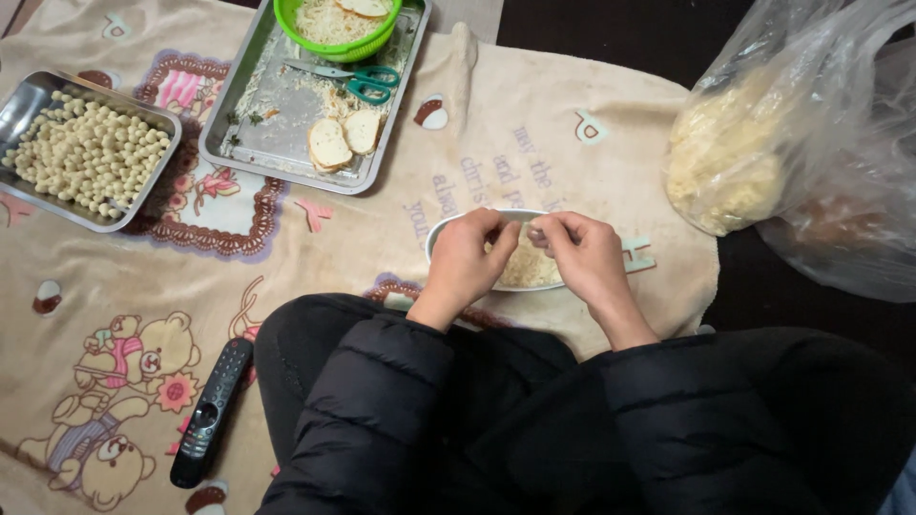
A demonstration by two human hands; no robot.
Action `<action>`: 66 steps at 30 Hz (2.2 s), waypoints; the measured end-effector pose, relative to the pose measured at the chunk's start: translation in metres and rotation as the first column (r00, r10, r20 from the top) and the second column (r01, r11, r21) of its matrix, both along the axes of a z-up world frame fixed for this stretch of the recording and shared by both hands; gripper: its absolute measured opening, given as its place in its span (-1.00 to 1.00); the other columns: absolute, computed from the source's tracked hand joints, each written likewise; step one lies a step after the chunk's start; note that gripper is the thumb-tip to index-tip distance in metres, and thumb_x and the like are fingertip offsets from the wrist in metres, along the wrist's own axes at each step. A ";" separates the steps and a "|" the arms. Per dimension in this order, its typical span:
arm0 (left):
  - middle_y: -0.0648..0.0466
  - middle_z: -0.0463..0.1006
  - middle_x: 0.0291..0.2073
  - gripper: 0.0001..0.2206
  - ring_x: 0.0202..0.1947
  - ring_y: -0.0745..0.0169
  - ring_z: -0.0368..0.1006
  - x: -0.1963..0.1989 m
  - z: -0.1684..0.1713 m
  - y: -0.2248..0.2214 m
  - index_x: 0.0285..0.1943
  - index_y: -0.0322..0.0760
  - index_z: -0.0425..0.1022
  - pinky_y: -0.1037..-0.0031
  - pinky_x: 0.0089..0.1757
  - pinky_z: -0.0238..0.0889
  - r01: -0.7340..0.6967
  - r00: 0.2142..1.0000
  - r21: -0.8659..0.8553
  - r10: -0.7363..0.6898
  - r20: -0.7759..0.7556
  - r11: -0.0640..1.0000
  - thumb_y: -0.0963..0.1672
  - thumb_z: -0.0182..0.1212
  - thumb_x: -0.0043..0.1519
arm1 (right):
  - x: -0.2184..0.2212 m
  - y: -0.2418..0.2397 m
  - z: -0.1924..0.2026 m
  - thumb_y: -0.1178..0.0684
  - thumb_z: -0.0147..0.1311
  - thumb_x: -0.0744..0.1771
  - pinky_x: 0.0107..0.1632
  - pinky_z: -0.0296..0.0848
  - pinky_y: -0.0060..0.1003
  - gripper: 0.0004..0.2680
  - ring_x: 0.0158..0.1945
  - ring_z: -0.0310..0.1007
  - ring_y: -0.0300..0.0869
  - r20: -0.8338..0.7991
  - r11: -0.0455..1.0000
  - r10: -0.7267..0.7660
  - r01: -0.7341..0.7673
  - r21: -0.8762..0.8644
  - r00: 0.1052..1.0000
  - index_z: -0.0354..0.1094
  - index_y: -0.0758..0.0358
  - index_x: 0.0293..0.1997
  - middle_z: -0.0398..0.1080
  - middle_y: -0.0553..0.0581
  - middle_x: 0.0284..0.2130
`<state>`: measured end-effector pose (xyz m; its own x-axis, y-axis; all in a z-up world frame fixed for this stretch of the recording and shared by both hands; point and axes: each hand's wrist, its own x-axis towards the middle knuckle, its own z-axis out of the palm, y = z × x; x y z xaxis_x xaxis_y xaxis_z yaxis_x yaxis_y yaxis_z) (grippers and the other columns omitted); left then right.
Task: Crumbling bread or dough into small pieces into a bowl by hand while sitting on the floor.
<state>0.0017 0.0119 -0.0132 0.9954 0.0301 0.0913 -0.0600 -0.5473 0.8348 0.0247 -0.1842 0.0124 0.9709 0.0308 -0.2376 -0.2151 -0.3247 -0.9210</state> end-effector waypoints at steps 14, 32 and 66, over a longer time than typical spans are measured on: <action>0.08 0.68 -0.27 -0.81 -0.11 -0.10 0.72 -0.007 0.004 -0.012 0.04 -0.01 0.67 0.03 -0.08 0.60 0.081 0.996 0.149 -0.084 0.014 0.985 0.03 0.32 0.38 | 0.010 -0.005 -0.032 0.27 0.20 0.36 -0.02 0.79 -0.22 -0.77 -0.15 0.77 -0.04 -0.103 0.997 0.021 -0.013 0.083 0.995 0.63 0.29 0.14 0.71 0.29 -0.11; 0.01 0.60 -0.29 -0.91 -0.15 -0.18 0.68 0.000 0.007 0.009 -0.08 -0.11 0.69 0.05 -0.14 0.57 0.070 0.984 0.441 -0.134 0.116 0.895 -0.11 0.34 0.30 | 0.016 -0.024 -0.040 -0.18 0.35 0.35 0.07 0.64 -0.01 -0.88 -0.03 0.67 -0.07 0.131 0.832 0.173 -0.074 -0.550 0.976 0.67 -0.15 -0.12 0.60 -0.08 -0.23; -0.20 0.79 -0.04 -0.69 0.09 -0.34 0.74 0.057 -0.064 0.058 0.19 -0.17 0.78 -0.12 0.01 0.61 0.187 0.883 0.573 0.119 -0.453 0.798 -0.14 0.19 0.34 | -0.007 -0.009 0.007 0.16 0.25 0.41 -0.18 0.80 -0.21 -0.79 -0.09 0.77 0.02 0.030 0.965 0.039 -0.030 -0.259 0.999 0.68 0.12 0.18 0.71 0.27 -0.08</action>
<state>0.0588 0.0697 -0.0773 0.9242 0.0881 -0.3717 0.2032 -0.9374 0.2830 0.0182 -0.1929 0.0198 0.9780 0.0059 -0.2086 -0.1697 -0.5594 -0.8113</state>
